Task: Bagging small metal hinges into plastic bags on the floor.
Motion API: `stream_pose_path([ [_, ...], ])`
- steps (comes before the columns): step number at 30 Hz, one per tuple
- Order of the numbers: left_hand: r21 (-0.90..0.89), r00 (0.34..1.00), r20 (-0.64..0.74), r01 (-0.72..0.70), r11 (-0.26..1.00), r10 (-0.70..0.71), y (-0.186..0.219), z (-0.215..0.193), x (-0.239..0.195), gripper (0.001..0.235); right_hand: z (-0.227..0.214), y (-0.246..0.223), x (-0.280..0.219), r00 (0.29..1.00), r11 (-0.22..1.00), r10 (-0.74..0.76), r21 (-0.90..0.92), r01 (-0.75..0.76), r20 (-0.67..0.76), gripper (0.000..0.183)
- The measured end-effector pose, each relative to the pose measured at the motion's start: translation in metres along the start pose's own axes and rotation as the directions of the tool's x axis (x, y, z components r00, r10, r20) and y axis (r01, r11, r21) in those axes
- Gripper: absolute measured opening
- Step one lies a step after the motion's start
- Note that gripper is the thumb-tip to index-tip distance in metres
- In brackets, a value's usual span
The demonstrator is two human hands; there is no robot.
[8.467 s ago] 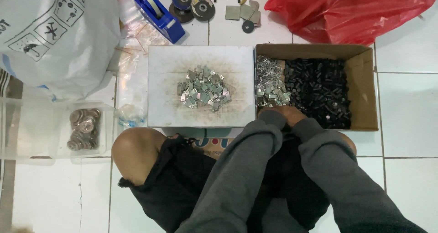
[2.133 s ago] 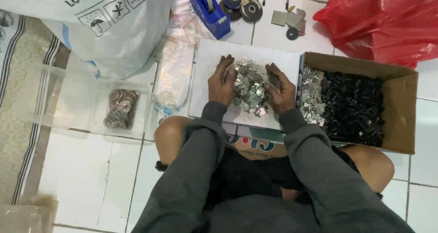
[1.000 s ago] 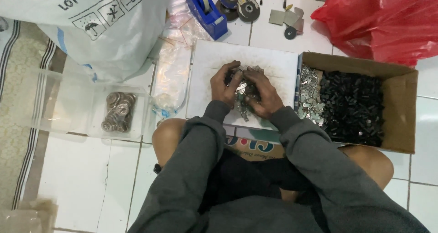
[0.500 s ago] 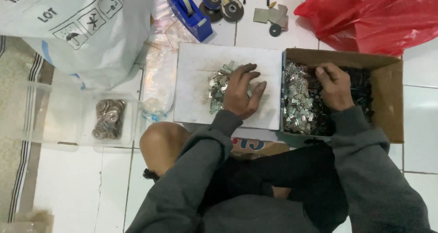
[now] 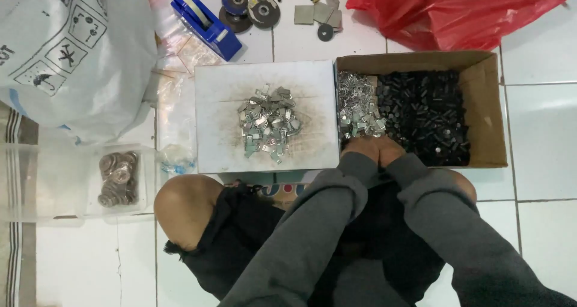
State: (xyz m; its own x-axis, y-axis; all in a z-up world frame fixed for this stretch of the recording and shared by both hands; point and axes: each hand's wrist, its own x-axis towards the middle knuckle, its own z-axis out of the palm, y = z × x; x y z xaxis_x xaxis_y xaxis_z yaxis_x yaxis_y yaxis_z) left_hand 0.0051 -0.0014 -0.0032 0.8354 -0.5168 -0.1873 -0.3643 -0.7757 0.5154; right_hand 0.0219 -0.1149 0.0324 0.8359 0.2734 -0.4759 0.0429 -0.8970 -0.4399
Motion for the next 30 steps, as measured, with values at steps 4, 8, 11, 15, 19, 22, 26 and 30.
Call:
stream_pose_path([
  [4,0.023,1.000,0.030,0.006,1.000,-0.007,-0.003,0.009,0.022,0.012,0.008,0.015,0.004,0.999,0.999,0.028,0.020,-0.028,0.026,0.031],
  [8,0.053,0.998,0.058,0.026,0.998,-0.029,-0.004,0.020,0.030,0.012,0.018,0.022,0.011,0.996,0.998,0.055,0.034,-0.057,0.069,0.031],
  [11,0.069,0.996,0.079,0.031,0.997,-0.037,-0.003,0.031,0.034,0.012,0.026,0.031,0.010,0.992,0.996,0.081,0.041,-0.085,0.096,0.032],
  [15,0.094,0.994,0.102,0.037,0.995,-0.047,-0.009,0.042,0.029,0.013,0.035,0.041,0.011,0.984,0.991,0.117,0.046,-0.124,0.131,0.034],
  [19,0.109,0.992,0.118,0.040,0.993,-0.052,-0.009,0.052,0.034,0.014,0.061,0.098,0.032,0.991,0.993,-0.039,0.116,0.024,0.126,0.027],
  [22,0.126,0.988,0.141,0.051,0.991,-0.069,-0.008,0.064,0.040,0.015,0.040,0.072,0.019,0.980,0.993,-0.092,0.095,0.076,0.176,0.023],
  [26,0.156,0.981,0.170,0.064,0.986,-0.091,-0.013,0.073,0.048,0.018,0.013,0.043,0.007,0.967,0.988,-0.016,0.152,-0.024,0.255,0.025],
  [30,0.185,0.973,0.200,0.076,0.980,-0.113,-0.024,0.081,0.056,0.020,-0.008,0.011,-0.008,0.951,0.986,0.050,0.137,-0.096,0.306,0.029],
])
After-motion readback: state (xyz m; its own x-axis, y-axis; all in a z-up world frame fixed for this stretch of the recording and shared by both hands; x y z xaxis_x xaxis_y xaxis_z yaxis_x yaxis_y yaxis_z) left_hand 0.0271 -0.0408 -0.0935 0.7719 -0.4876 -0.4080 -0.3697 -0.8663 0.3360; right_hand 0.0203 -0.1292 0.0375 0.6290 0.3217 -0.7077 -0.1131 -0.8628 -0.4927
